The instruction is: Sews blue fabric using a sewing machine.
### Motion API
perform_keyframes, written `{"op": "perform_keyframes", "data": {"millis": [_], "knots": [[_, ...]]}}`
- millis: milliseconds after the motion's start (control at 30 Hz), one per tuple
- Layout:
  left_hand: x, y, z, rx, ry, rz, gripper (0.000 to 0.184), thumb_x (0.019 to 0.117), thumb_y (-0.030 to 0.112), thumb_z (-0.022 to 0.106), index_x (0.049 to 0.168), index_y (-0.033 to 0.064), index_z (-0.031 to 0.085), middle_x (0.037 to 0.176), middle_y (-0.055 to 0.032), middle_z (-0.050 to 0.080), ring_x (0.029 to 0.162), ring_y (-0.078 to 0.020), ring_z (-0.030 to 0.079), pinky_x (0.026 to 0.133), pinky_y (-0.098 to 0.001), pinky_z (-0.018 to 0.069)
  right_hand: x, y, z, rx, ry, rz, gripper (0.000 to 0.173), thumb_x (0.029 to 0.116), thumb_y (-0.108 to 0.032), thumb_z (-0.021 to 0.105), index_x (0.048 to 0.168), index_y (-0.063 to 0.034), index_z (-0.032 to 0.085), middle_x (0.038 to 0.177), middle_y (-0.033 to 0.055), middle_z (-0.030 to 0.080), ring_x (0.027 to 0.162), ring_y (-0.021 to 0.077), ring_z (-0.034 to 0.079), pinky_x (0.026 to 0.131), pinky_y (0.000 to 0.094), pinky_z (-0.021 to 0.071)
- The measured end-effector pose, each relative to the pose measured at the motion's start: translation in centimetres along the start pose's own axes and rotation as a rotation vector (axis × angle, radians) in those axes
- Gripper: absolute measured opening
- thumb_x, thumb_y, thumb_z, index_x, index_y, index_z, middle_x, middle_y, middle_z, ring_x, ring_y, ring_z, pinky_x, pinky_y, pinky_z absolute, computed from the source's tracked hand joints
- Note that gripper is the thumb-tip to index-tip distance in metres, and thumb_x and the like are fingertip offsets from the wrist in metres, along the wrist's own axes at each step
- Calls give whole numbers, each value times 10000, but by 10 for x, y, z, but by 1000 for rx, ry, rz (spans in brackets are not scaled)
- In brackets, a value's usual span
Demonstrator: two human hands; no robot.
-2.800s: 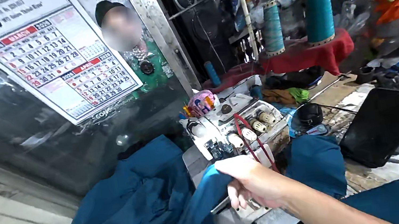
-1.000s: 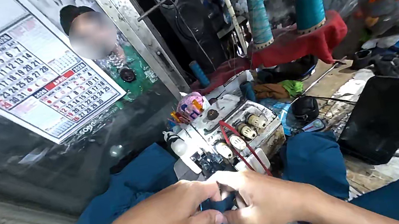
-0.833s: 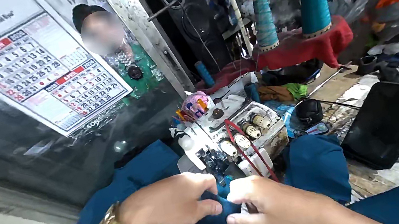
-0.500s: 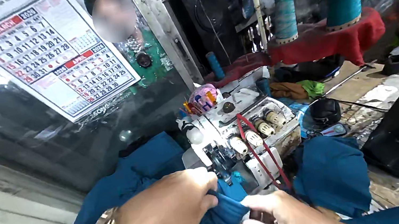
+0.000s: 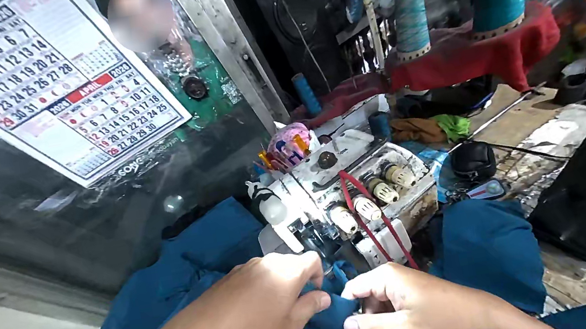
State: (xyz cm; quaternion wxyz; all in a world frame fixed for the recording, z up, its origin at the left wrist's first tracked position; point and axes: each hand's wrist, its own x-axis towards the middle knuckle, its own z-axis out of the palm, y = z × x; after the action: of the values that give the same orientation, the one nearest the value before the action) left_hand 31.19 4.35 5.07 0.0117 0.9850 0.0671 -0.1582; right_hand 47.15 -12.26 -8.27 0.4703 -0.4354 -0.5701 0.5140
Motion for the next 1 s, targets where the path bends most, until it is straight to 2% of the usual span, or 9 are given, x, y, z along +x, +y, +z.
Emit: {"op": "perform_keyframes", "data": {"millis": [100, 200, 333, 533, 700, 767, 833, 900, 1000], "knots": [[-3, -12, 7, -45, 36, 22, 366, 1047, 504, 478, 1136, 213, 681, 936, 31, 669, 839, -116, 656, 740, -373, 567, 0, -2, 0, 4, 7, 15, 236, 1076, -272, 558, 1216, -97, 634, 896, 96, 757, 660, 224, 747, 537, 382, 639], [-7, -3, 6, -92, 112, 121, 291, 1044, 431, 518, 1039, 201, 697, 892, 36, 631, 741, -86, 600, 659, -309, 537, -1, -3, 1, 0, 24, -3, 241, 1076, -273, 557, 1230, -104, 632, 889, 94, 756, 653, 228, 745, 528, 388, 639], [-12, 16, 5, -218, 39, 148, 286, 1066, 391, 506, 1033, 168, 682, 939, 6, 631, 776, -94, 633, 691, -299, 569, -8, -1, 5, 3, 34, -63, 241, 1072, -275, 569, 1223, -103, 643, 898, 86, 754, 658, 219, 744, 535, 381, 644], [-12, 12, 20, -259, 103, 124, 317, 1066, 423, 506, 1007, 170, 686, 913, 7, 638, 747, -91, 633, 668, -301, 568, -11, 11, 10, -15, 113, -96, 259, 1064, -256, 587, 1280, -131, 656, 862, 70, 755, 631, 199, 737, 521, 367, 641], [-7, 3, 61, -215, 380, 93, 292, 1056, 402, 528, 1016, 181, 715, 916, 2, 632, 803, -103, 625, 676, -295, 547, -7, 16, 11, -73, 207, -164, 211, 1057, -252, 598, 1196, -117, 681, 830, 37, 754, 615, 164, 731, 509, 339, 636], [-15, 8, 72, -189, 465, 33, 281, 1059, 389, 526, 1061, 199, 733, 1023, 11, 683, 959, -112, 648, 806, -306, 556, -7, 21, 16, -171, 318, -196, 217, 1064, -252, 584, 1226, -148, 684, 838, 3, 755, 619, 126, 727, 522, 312, 641], [-23, 3, 87, -146, 527, -57, 288, 1047, 410, 513, 1136, 250, 736, 1187, 30, 686, 1187, -173, 588, 996, -414, 480, -2, 24, 22, -409, 362, -218, 283, 1063, -242, 563, 1324, -203, 668, 827, -8, 750, 635, 106, 717, 576, 321, 635], [-26, -20, 103, -150, 583, -133, 323, 1033, 440, 495, 1229, 292, 705, 1337, -14, 623, 1315, -247, 521, 1055, -521, 444, 1, 20, 30, -631, 272, -149, 430, 1030, -240, 578, 1459, -271, 573, 793, 57, 720, 670, 214, 697, 641, 456, 589], [-34, -48, 114, -200, 600, -204, 356, 1039, 425, 490, 1305, 294, 686, 1321, -60, 592, 1185, -179, 598, 957, -398, 554, 8, 13, 40, -694, 83, -85, 615, 1016, -254, 609, 1587, -269, 382, 856, 108, 711, 737, 300, 698, 695, 542, 570]]}}
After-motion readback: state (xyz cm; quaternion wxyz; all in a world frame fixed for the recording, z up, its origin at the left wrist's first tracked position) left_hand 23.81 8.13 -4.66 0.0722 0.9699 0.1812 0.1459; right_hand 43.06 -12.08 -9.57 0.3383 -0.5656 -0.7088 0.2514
